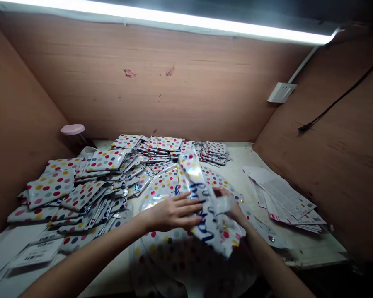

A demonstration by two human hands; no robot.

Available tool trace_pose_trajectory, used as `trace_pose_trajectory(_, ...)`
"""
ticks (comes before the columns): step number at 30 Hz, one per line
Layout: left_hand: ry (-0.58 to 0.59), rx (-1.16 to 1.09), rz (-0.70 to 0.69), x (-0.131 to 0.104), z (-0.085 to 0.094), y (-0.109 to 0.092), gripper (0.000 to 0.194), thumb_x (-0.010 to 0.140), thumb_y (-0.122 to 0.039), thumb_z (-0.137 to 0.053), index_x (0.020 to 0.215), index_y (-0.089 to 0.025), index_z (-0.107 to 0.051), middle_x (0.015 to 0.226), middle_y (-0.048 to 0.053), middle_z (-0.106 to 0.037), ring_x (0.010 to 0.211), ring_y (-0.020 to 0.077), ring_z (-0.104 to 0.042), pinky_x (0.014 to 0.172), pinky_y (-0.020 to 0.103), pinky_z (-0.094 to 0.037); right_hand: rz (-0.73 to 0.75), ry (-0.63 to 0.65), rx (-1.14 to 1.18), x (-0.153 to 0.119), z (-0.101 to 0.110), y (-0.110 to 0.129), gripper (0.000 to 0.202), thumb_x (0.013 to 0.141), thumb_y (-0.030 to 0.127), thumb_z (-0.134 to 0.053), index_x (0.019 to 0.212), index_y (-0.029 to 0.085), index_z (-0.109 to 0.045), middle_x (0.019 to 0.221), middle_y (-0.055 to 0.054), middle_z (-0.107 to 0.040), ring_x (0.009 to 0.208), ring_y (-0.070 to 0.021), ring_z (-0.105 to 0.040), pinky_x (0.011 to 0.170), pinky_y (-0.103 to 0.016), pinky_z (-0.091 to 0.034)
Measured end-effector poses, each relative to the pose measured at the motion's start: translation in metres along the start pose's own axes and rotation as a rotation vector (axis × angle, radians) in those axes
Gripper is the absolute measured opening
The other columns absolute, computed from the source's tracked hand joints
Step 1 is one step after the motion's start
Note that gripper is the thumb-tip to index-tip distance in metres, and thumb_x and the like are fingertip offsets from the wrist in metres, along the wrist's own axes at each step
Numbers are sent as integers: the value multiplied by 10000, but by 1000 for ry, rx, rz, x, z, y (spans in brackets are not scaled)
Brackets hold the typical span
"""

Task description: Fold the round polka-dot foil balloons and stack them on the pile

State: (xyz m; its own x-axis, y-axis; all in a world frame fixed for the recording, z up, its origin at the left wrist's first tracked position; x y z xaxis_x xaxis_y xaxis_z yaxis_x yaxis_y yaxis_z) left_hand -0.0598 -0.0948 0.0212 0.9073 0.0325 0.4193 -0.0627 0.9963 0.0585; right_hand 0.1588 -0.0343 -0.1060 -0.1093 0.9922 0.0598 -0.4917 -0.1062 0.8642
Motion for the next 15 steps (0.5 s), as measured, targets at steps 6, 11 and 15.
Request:
trace_pose_trajectory(6, 122, -224, 214, -53, -60, 10, 353, 970, -180, -370, 1268, -250, -547, 1343, 76, -550, 1268, 188, -487, 1126, 414, -314, -610, 125, 587, -53, -5, -2, 481, 835, 647, -462, 1029, 210, -520, 899, -73, -638, 614, -163, -628, 533, -312, -537)
trace_pose_trajectory(11, -302, -375, 594, -42, -10, 58, 363, 980, -190, -330, 1254, -226, -565, 1249, 71, -621, 1171, 166, -570, 1024, 355, -447, -309, -30, 530, -63, 10, 43, 630, 737, 712, -528, 1165, 250, -527, 1130, -92, -607, 981, -264, -603, 723, -357, -539)
trace_pose_trajectory(15, -237, -276, 468, -35, -1, 58, 344, 980, -202, -344, 1219, -218, -591, 1256, 73, -617, 1182, 175, -560, 1055, 377, -415, -246, 124, 719, -98, -15, 81, 551, 712, 663, -595, 1057, 233, -600, 1066, -80, -656, 980, -277, -614, 762, -360, -520)
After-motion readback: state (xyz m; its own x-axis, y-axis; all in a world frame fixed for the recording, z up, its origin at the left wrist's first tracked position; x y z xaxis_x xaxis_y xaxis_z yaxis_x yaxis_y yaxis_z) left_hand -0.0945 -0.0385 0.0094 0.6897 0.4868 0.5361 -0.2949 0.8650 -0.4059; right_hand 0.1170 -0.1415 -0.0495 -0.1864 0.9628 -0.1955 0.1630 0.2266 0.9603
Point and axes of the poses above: each hand's wrist, its own x-axis towards the middle knuckle, its own z-axis out of the back of the hand, y = z × x, the point moved 6 cm from there along x, towards the middle knuckle
